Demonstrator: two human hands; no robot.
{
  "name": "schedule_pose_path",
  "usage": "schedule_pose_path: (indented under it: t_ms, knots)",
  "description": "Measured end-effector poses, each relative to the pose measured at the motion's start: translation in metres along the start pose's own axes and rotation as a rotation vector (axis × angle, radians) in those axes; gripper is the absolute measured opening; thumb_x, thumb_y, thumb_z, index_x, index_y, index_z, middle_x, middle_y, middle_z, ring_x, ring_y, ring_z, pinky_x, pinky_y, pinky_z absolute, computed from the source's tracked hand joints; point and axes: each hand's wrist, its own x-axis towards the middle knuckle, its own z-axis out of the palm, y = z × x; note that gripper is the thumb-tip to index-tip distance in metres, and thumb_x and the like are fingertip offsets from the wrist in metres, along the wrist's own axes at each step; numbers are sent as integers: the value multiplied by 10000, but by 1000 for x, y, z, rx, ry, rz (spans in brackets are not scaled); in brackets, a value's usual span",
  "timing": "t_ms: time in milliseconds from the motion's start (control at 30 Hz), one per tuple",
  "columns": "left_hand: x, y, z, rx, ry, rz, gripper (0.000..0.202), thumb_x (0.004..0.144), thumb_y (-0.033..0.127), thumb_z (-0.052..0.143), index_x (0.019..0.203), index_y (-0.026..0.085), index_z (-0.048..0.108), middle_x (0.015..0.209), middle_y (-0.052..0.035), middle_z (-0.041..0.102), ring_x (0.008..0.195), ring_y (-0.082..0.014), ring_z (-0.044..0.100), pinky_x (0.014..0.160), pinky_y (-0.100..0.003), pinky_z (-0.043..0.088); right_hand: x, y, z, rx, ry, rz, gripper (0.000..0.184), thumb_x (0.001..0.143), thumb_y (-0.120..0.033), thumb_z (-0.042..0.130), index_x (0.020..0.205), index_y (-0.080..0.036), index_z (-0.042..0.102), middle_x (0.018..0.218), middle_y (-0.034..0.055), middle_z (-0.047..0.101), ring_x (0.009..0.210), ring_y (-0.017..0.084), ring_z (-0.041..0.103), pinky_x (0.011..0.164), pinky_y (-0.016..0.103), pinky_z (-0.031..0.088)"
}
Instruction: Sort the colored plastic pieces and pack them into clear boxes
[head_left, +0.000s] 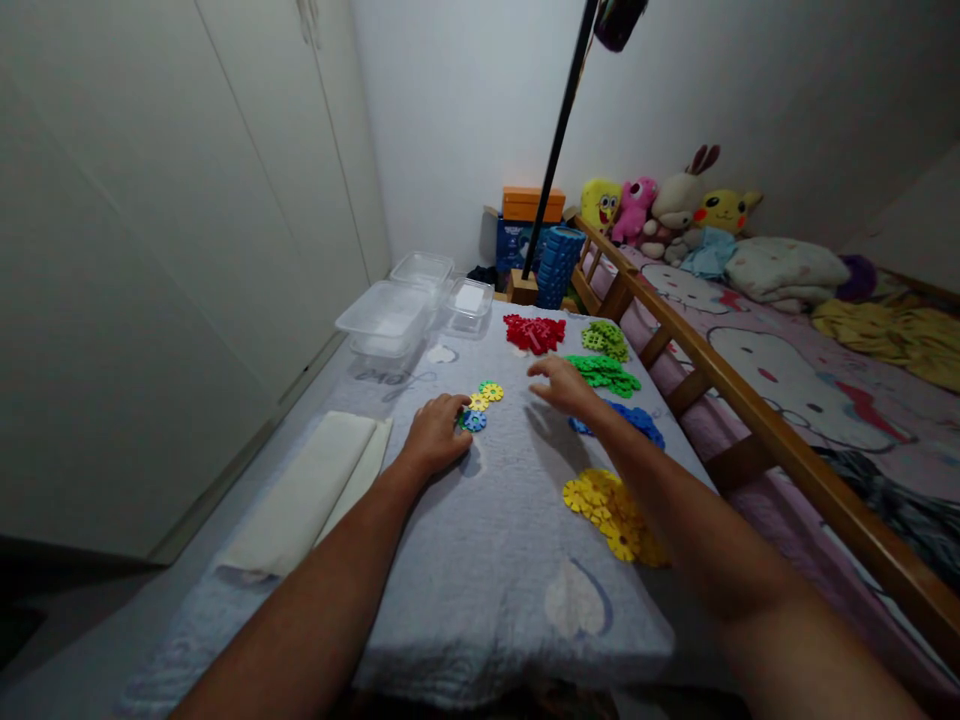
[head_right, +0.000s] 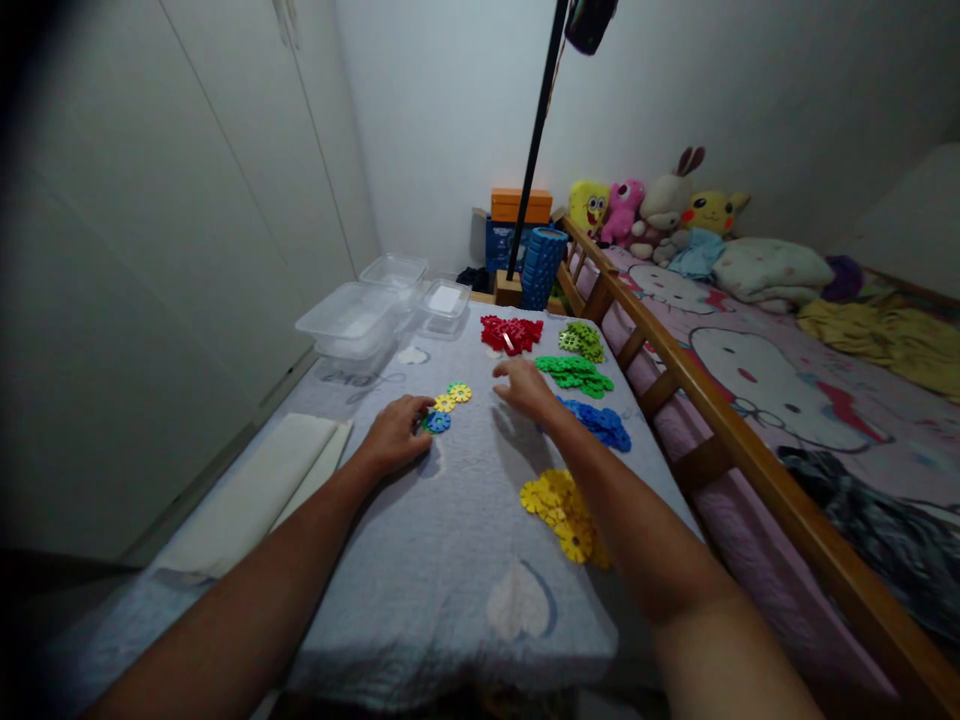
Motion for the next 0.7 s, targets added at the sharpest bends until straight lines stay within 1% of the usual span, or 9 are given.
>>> schedule_pose_path:
  t_ms: [33,100,167,267,400,500,600,700]
  knots:
    - [0,0,0,0,4,3,494,754,165,622,1247,148,626,1184,-120,687,1082,-274,629,972,-401,467,-2,-17,7,53,-54,-77,263,850,-180,703,1110,-161,743,1088,102,702,989,208,631,946,339,457]
    - [0,-1,0,1,14,12,483,760,169,615,1242,147,629,1177,-122,692,1074,-279,631,966,-409,470,-5,-46,21,92,-119,-175,285,821,-206,762,1104,-171,743,1080,99,683,988,211,620,939,341,451]
    - [0,-2,1,2,24,21,467,766,176,613,1232,155,634,1170,-120,698,1065,-283,632,957,-416,474,-9,-68,34,71,-158,-208,359,810,-226,781,1159,-161,725,1104,112,661,1026,223,604,952,343,439]
    - [0,-4,3,-2,39,40,447,769,194,627,1215,172,641,1164,-114,702,1052,-281,635,952,-420,476,-12,-87,45,14,-189,-203,386,845,-239,734,1214,-137,692,1143,133,629,1072,237,575,955,342,427]
    - [1,-5,4,-9,50,59,422,777,215,635,1198,181,647,1153,-109,707,1053,-276,638,953,-412,476,-11,-95,53,1,-195,-168,335,862,-218,695,1186,-133,683,1102,116,615,1078,231,550,949,333,417]
    - [0,-5,3,3,42,54,427,778,207,624,1204,186,645,1154,-103,709,1049,-271,639,950,-405,475,-12,-96,55,32,-168,-145,331,851,-213,705,1172,-139,673,1089,99,606,1061,220,544,946,329,415]
    - [0,-5,3,17,35,45,435,782,205,612,1216,199,643,1157,-95,708,1043,-269,640,946,-406,475,-16,-93,52,90,-133,-129,317,818,-193,729,1126,-151,669,1090,87,608,1043,213,547,923,323,422]
    - [0,-5,3,22,26,50,429,788,210,606,1215,197,645,1163,-99,703,1058,-273,636,955,-411,474,-23,-82,43,132,-129,-93,219,815,-129,702,1031,-159,685,1058,78,629,998,204,567,907,321,430]
